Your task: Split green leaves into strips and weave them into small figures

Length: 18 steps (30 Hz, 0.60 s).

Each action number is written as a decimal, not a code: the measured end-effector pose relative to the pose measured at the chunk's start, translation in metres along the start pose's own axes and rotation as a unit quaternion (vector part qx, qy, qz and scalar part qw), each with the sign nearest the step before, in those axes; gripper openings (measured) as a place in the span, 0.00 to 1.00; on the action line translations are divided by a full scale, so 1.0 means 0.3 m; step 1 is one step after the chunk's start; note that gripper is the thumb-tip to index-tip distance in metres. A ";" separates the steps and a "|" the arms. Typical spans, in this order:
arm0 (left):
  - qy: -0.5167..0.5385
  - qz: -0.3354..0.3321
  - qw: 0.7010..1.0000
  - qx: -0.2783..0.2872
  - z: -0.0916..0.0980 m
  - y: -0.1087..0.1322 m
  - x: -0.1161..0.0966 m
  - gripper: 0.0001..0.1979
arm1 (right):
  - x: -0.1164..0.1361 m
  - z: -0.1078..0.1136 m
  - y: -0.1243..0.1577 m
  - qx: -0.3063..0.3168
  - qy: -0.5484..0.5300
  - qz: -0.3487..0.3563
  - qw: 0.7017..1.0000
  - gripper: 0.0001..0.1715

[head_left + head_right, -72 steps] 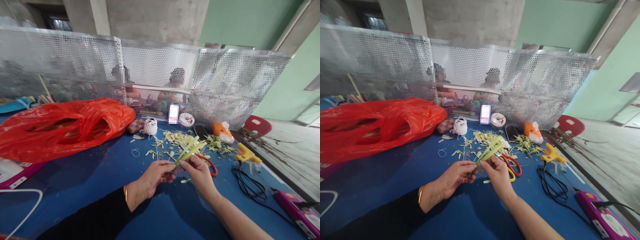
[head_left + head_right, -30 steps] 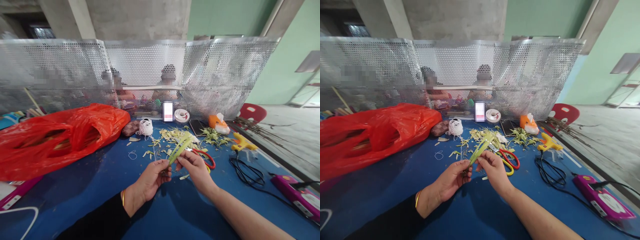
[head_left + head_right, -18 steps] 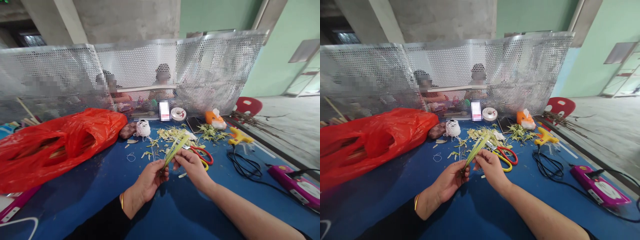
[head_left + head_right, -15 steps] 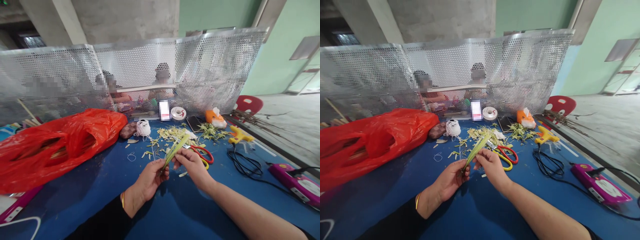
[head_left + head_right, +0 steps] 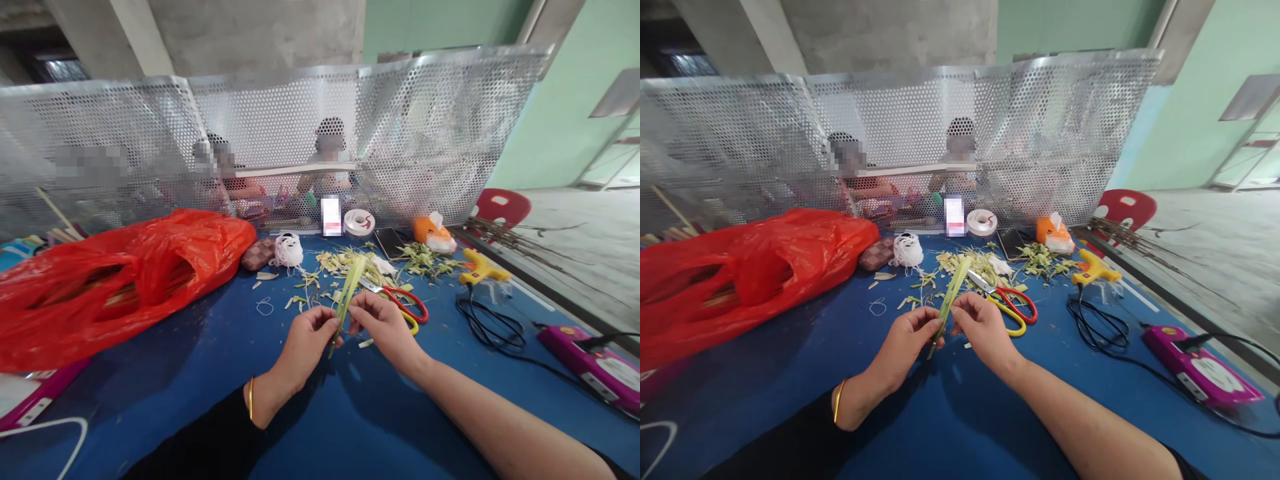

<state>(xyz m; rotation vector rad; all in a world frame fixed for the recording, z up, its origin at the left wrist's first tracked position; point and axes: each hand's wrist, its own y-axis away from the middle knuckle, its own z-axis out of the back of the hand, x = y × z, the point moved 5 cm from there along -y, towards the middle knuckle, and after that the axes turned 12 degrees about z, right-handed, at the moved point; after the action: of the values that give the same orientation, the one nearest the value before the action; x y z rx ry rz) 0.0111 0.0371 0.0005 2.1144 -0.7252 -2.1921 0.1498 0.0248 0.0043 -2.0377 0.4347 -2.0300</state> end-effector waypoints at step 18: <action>0.090 0.035 0.994 0.040 -0.004 -0.010 0.028 0.12 | 0.001 -0.012 0.024 0.010 0.068 0.075 0.995 0.14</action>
<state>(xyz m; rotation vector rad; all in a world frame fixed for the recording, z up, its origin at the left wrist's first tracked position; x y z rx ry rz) 0.0124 0.0369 -0.0084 2.2505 -0.8703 -1.9369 0.1458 0.0181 0.0021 -1.8029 0.5721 -2.0798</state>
